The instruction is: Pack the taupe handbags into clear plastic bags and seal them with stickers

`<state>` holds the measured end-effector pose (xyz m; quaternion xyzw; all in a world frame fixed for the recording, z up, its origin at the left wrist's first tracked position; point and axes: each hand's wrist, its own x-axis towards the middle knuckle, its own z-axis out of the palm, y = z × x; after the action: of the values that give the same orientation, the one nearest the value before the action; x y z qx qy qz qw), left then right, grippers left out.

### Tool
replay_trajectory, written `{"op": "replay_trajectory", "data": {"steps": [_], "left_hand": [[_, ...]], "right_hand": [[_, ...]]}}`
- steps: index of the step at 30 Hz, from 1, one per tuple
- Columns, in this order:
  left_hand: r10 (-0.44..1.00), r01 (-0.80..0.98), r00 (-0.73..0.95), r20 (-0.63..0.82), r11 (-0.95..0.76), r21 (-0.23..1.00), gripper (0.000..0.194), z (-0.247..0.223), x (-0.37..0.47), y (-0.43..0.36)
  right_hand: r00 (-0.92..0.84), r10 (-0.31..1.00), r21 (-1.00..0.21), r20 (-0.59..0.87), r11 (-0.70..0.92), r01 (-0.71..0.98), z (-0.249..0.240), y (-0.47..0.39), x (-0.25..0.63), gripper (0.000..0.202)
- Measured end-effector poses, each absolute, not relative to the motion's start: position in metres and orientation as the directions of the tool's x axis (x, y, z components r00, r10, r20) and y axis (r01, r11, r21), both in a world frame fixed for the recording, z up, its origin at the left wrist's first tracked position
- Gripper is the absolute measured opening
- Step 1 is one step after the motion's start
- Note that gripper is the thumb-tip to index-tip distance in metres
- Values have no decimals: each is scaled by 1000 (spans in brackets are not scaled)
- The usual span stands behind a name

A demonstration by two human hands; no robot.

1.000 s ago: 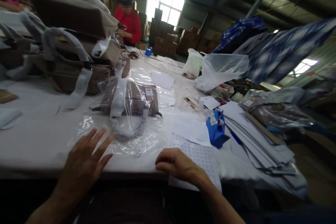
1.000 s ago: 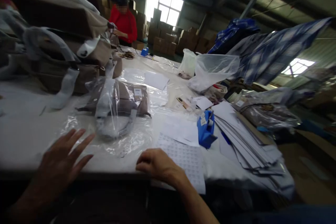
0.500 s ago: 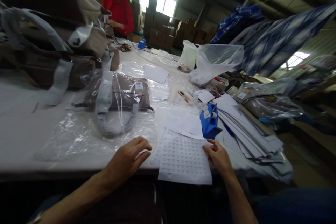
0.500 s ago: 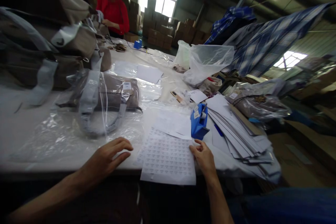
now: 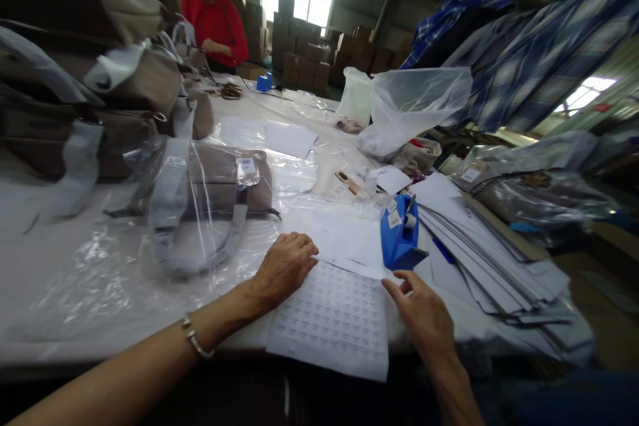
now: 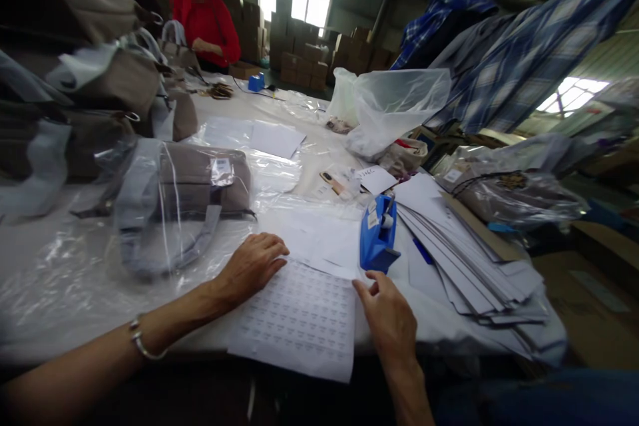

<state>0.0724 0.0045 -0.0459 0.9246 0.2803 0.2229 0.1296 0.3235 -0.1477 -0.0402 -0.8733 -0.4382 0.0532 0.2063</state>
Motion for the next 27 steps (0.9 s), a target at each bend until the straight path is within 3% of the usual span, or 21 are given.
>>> {"op": "replay_trajectory", "data": {"steps": [2,5,9,15,18,21,22,24,27], "left_hand": [[552,441,779,298,-820,365,7,-46,76,-2],[511,406,824,244,-834,375,8,-52,79,-17],[509,369,828,235,-811,455,13,-55,77,-33],[537,283,821,192,-676,680,18,-47,78,-44],[601,237,795,81,-430,871,17,-43,82,-49],[630,229,752,-194,27,973,18,-42,90,-52],[622,204,720,-307,233,951,24,-43,92,-53],[572,71,653,-496,606,792,45,-43,98,-53],[543,-193,579,-609,817,544,69,-42,105,-50]], "right_hand": [[495,828,-340,263,-401,851,-35,-143,314,24],[172,912,-233,371,-88,968,-40,-127,299,17],[-67,958,-98,278,97,990,-54,-98,289,22],[-171,984,-77,45,174,982,-57,-76,292,20],[-165,985,-49,52,167,985,-59,-74,294,20],[-147,987,-108,64,154,982,-60,-71,300,17],[-142,989,-155,51,149,977,-59,-69,303,15],[-136,991,-246,-5,130,960,-56,-64,309,14],[-119,987,-307,-110,80,948,-50,-54,316,19]]}}
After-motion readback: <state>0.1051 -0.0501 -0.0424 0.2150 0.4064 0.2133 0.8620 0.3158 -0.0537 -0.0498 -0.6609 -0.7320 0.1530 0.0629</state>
